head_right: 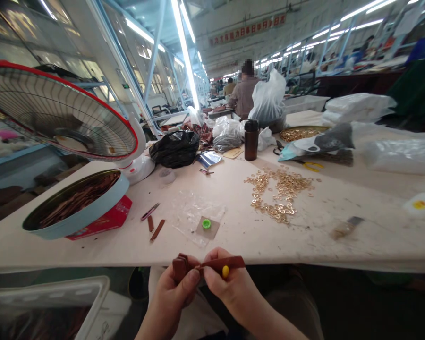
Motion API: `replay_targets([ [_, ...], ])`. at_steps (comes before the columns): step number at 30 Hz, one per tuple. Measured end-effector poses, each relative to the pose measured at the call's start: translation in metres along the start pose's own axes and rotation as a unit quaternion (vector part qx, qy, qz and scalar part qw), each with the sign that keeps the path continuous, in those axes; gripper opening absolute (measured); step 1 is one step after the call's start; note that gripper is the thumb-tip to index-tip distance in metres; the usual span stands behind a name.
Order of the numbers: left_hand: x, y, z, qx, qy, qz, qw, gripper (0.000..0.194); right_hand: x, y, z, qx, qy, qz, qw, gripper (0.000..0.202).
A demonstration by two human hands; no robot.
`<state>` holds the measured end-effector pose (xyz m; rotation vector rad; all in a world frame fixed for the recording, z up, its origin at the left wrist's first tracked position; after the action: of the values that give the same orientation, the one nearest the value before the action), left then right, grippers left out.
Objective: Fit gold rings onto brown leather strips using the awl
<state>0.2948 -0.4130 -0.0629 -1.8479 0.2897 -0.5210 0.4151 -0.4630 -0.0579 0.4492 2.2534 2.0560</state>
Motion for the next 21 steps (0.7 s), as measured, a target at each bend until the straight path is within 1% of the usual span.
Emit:
replay_targets([
  [3,0.000,-0.001,0.000,0.035,0.001,0.056,0.998,0.034,0.001,0.000,0.000,-0.026,-0.014,-0.043,0.999,0.015],
  [5,0.003,-0.002,-0.002,0.049,-0.018,0.074,0.996,0.032,0.001,-0.003,0.000,-0.035,-0.022,-0.048,0.998,0.015],
  [7,0.006,-0.002,-0.003,0.050,-0.044,0.068,0.995,0.031,0.000,-0.005,0.001,-0.028,-0.021,-0.044,0.998,0.015],
  [10,0.004,0.003,-0.001,0.036,-0.055,0.047,0.997,0.032,-0.002,-0.007,0.003,-0.007,0.011,-0.010,1.000,0.019],
  [12,0.000,0.007,0.004,0.031,-0.054,0.042,0.997,0.033,-0.003,-0.008,0.004,-0.007,0.039,0.020,0.999,0.023],
  [14,-0.004,0.010,0.008,0.031,-0.054,0.045,0.997,0.034,-0.004,-0.008,0.005,-0.012,0.054,0.034,0.998,0.026],
  [17,-0.006,0.011,0.010,0.037,-0.062,0.053,0.996,0.034,-0.004,-0.009,0.008,-0.011,0.046,0.016,0.999,0.021],
  [21,-0.001,0.006,0.008,0.067,-0.085,0.088,0.990,0.028,-0.002,-0.010,0.011,0.005,0.023,-0.016,1.000,0.013],
])
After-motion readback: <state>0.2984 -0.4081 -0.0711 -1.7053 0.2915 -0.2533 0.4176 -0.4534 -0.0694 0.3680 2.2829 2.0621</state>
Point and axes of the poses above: each hand's wrist, its own z-axis towards the middle knuckle, its own x-axis out of the palm, y = z × x, the point moved 1 cm from there along z, towards the middle knuckle, and after that the axes turned 1 degree about -y, right-handed, at the moved point
